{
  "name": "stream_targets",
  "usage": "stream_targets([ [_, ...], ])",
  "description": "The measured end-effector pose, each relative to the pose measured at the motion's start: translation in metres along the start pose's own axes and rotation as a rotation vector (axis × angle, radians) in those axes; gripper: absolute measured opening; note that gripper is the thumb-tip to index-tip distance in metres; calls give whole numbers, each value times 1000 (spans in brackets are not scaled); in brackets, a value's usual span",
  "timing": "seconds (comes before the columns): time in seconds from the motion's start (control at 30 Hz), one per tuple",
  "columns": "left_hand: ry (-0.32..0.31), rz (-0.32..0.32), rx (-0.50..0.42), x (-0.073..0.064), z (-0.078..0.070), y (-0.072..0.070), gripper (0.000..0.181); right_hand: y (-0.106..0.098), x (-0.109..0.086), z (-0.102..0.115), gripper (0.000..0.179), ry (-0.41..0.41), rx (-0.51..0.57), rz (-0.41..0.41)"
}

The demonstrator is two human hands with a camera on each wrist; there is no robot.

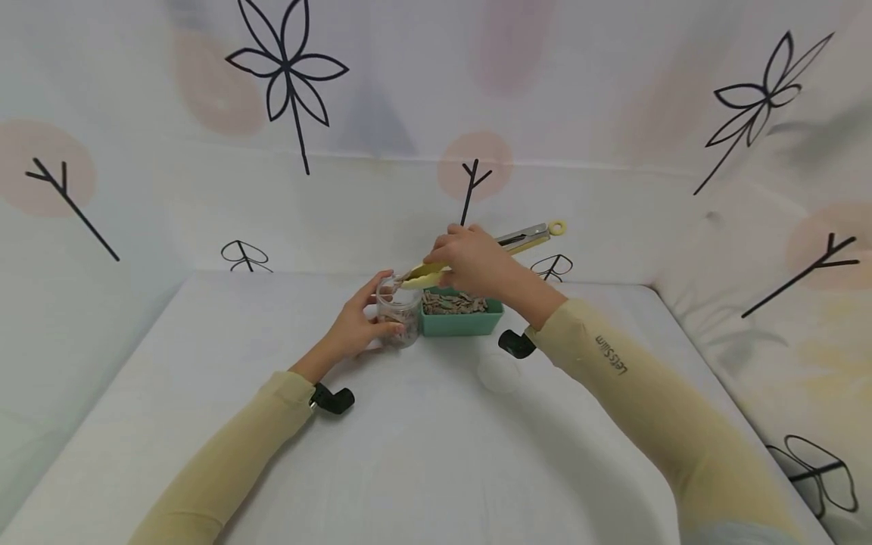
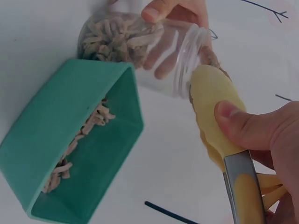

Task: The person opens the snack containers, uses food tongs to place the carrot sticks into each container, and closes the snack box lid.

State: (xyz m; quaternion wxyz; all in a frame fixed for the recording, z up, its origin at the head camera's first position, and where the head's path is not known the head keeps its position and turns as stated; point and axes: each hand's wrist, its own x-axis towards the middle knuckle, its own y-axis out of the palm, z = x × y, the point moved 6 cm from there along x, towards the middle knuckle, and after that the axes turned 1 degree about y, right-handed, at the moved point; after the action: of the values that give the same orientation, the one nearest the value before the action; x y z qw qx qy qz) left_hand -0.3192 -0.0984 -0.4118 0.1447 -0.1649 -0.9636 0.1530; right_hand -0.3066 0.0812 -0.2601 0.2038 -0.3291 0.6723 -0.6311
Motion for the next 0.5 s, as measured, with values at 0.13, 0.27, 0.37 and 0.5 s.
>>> stream_targets([
  [0.13,1,-2,10,0,1,0,94,-1,2,6,41,-1,-37,27],
  [0.27,-2,-4,22,0,2,0,95,-3,2,9,41,-6,-46,32],
  [0.37,-2,-5,18,0,2,0,96,-4,1,10,41,-12,-51,21],
  [0.5,-1,-3,7,1,2,0,96,-6,2,13,41,-33,-61,0],
])
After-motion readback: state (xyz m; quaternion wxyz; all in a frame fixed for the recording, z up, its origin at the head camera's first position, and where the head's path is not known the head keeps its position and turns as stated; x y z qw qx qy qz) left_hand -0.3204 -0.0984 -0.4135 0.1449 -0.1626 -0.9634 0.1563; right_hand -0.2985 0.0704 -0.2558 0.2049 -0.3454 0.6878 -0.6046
